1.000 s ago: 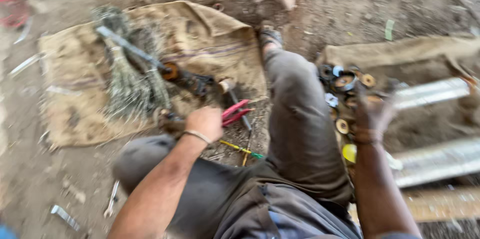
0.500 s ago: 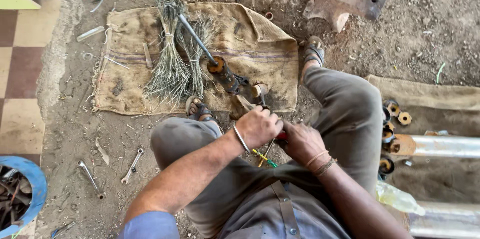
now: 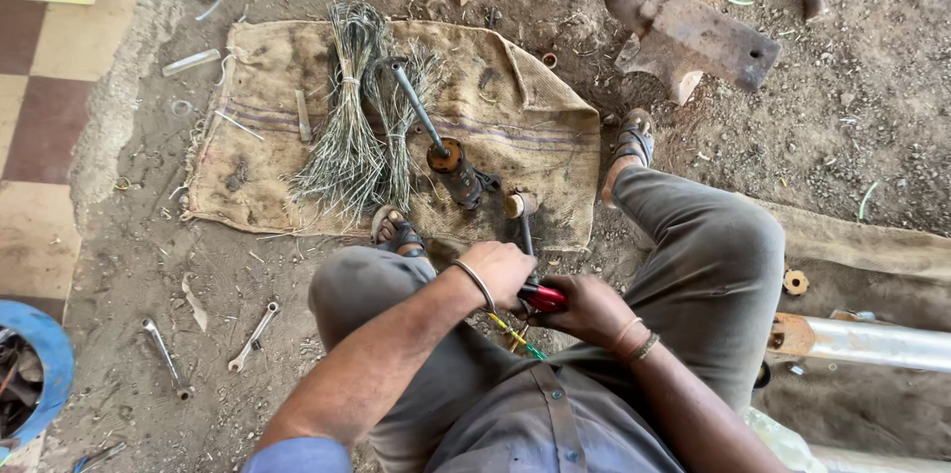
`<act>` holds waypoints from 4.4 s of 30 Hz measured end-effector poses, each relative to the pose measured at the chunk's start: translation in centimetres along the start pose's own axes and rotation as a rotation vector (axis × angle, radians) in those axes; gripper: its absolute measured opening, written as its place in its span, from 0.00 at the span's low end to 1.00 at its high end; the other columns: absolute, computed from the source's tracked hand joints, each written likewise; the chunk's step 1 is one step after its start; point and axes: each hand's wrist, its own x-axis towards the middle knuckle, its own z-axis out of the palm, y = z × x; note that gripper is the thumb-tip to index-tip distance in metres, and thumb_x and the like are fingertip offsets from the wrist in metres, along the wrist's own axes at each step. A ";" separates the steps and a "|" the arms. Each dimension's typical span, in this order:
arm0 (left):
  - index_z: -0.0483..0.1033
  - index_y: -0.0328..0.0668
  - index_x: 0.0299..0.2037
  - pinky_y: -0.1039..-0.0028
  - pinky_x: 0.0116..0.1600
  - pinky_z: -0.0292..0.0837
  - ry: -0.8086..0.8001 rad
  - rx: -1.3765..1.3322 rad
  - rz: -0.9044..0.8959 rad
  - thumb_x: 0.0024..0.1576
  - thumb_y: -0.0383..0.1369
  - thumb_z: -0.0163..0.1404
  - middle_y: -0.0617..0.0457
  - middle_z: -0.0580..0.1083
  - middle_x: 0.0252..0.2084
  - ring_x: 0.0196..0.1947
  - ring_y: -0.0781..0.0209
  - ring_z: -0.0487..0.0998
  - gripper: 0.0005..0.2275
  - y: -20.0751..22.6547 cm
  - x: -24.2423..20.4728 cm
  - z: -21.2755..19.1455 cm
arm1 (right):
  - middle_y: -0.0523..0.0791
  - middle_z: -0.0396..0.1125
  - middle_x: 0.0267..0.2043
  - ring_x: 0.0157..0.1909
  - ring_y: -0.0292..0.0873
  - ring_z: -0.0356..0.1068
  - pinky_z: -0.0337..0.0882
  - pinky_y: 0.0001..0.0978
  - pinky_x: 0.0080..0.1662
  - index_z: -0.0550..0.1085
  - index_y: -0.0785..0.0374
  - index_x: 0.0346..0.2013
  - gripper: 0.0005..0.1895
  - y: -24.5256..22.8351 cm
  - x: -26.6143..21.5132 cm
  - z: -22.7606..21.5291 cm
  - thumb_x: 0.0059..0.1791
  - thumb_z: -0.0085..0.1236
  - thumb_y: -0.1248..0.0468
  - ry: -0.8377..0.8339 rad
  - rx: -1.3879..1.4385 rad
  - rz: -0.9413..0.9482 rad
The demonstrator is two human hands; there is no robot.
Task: The person sits on the ground and uses a screwdriver and pliers to disassemble a cylindrical mechanical part. They remove a small component, inspect several similar parts on a nearby sack, and then reassemble the original part.
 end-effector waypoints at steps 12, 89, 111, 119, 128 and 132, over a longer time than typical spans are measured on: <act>0.83 0.35 0.37 0.55 0.44 0.75 -0.070 -0.577 -0.316 0.63 0.51 0.43 0.39 0.81 0.33 0.35 0.44 0.82 0.24 -3.9 -2.4 -1.9 | 0.47 0.76 0.35 0.35 0.50 0.76 0.75 0.45 0.39 0.79 0.41 0.56 0.20 3.2 2.1 1.2 0.49 0.62 0.57 0.483 -0.161 0.016; 0.81 0.56 0.46 0.74 0.18 0.67 1.122 -0.790 -0.468 0.59 0.39 0.58 0.54 0.82 0.40 0.18 0.69 0.73 0.07 -22.0 6.9 -4.7 | 0.47 0.74 0.30 0.28 0.47 0.71 0.69 0.42 0.30 0.79 0.28 0.54 0.15 1.5 19.8 -4.1 0.54 0.56 0.53 0.447 -0.454 -0.032; 0.80 0.49 0.42 0.79 0.23 0.73 0.868 -0.723 -0.365 0.62 0.39 0.55 0.58 0.82 0.34 0.23 0.76 0.79 0.06 -19.5 1.0 -5.8 | 0.37 0.76 0.34 0.27 0.34 0.62 0.64 0.27 0.28 0.82 0.40 0.48 0.10 2.8 24.3 -9.3 0.53 0.58 0.54 0.024 -0.419 0.071; 0.80 0.49 0.41 0.70 0.34 0.79 0.990 -0.643 -0.333 0.62 0.34 0.58 0.55 0.82 0.38 0.33 0.65 0.83 0.02 -20.4 -0.3 -4.5 | 0.41 0.78 0.39 0.39 0.38 0.73 0.75 0.32 0.40 0.83 0.43 0.46 0.12 1.3 27.3 -11.0 0.48 0.65 0.55 -0.195 -0.182 0.103; 0.79 0.48 0.42 0.67 0.44 0.82 0.995 -0.664 -0.266 0.62 0.31 0.58 0.54 0.82 0.40 0.41 0.63 0.85 0.02 -19.5 -0.3 -4.9 | 0.36 0.78 0.47 0.39 0.32 0.78 0.79 0.31 0.44 0.82 0.43 0.46 0.11 7.1 24.1 -2.9 0.49 0.63 0.55 0.064 0.385 -0.132; 0.80 0.48 0.44 0.66 0.47 0.82 0.981 -0.549 -0.231 0.62 0.30 0.59 0.51 0.82 0.42 0.42 0.60 0.85 0.03 -19.4 -0.3 -5.8 | 0.40 0.77 0.45 0.38 0.37 0.78 0.78 0.35 0.46 0.81 0.42 0.49 0.11 6.1 23.4 -3.9 0.51 0.64 0.53 0.269 0.125 -0.347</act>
